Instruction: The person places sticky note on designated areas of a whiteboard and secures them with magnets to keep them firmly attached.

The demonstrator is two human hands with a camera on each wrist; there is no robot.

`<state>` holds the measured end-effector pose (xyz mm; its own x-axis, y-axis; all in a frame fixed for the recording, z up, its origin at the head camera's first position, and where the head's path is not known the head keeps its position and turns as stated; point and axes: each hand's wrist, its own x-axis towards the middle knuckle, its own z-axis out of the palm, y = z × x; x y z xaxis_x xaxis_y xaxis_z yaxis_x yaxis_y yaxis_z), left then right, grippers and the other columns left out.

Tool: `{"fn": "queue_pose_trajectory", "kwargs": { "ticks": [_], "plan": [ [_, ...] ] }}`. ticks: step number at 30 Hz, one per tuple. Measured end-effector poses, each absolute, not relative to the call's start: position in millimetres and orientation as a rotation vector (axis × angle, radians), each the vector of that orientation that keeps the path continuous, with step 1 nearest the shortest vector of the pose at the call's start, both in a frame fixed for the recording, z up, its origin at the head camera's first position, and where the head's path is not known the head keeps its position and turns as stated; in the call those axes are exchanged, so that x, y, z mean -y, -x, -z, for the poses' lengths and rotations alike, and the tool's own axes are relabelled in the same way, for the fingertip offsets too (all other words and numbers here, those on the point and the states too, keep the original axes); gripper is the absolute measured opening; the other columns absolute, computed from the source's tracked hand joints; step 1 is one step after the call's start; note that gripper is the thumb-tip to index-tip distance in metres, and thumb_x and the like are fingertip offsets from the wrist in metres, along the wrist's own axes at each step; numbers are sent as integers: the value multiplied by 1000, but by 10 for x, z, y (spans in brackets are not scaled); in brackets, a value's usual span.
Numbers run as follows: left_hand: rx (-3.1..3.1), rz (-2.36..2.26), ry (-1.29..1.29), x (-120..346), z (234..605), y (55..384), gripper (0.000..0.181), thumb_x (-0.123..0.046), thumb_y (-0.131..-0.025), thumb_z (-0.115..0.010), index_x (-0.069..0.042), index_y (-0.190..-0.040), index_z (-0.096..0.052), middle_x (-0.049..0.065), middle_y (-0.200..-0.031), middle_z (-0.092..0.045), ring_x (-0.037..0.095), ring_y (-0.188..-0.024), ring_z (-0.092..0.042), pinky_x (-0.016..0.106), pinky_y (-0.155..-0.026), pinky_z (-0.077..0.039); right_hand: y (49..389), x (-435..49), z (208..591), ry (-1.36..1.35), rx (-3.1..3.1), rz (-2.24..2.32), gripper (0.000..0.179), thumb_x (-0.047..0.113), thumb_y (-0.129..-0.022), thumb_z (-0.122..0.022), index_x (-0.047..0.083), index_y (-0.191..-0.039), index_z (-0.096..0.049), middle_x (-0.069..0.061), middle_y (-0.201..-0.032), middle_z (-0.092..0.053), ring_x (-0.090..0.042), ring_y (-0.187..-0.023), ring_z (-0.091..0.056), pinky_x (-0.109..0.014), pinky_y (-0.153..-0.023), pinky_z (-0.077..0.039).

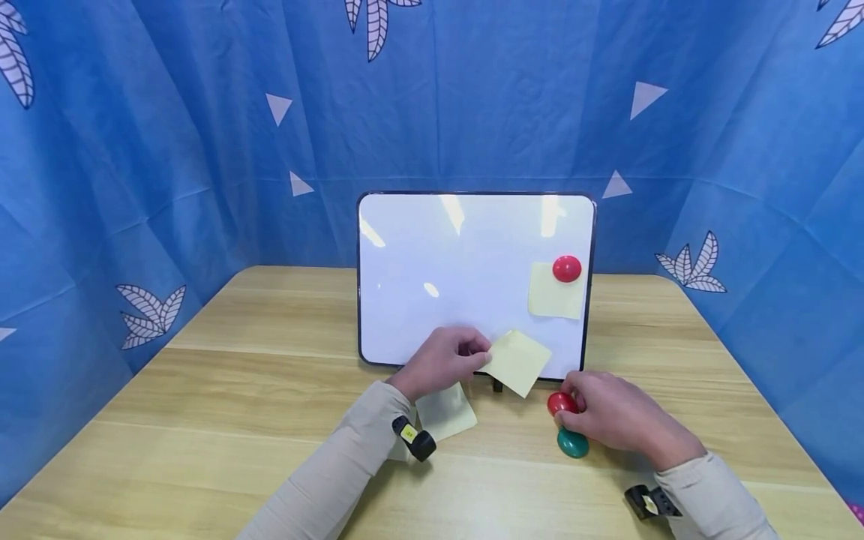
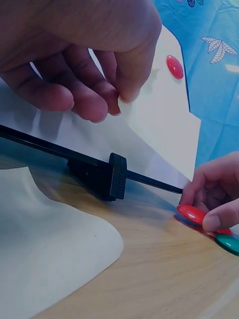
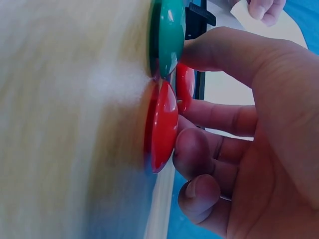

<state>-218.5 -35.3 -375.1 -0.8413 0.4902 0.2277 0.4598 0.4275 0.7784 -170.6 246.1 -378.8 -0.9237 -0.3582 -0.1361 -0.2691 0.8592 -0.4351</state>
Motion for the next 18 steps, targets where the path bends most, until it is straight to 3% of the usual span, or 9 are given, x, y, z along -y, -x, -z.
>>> {"fn": "queue_pose_trajectory", "kwargs": {
  "ticks": [18],
  "plan": [
    [-2746,-1505,-784,357,3715,2192,7,-17,-94,-69,-14,-95,-75,-12,-80,-67,1,-59,-62,19,-65,-51,1699,-2436,3745,469,-2864,584,37,36,-83,-82,11,-105,-68,2,-82,-57,-16,-74,-51,-29,-60,-45]
  ]
}}
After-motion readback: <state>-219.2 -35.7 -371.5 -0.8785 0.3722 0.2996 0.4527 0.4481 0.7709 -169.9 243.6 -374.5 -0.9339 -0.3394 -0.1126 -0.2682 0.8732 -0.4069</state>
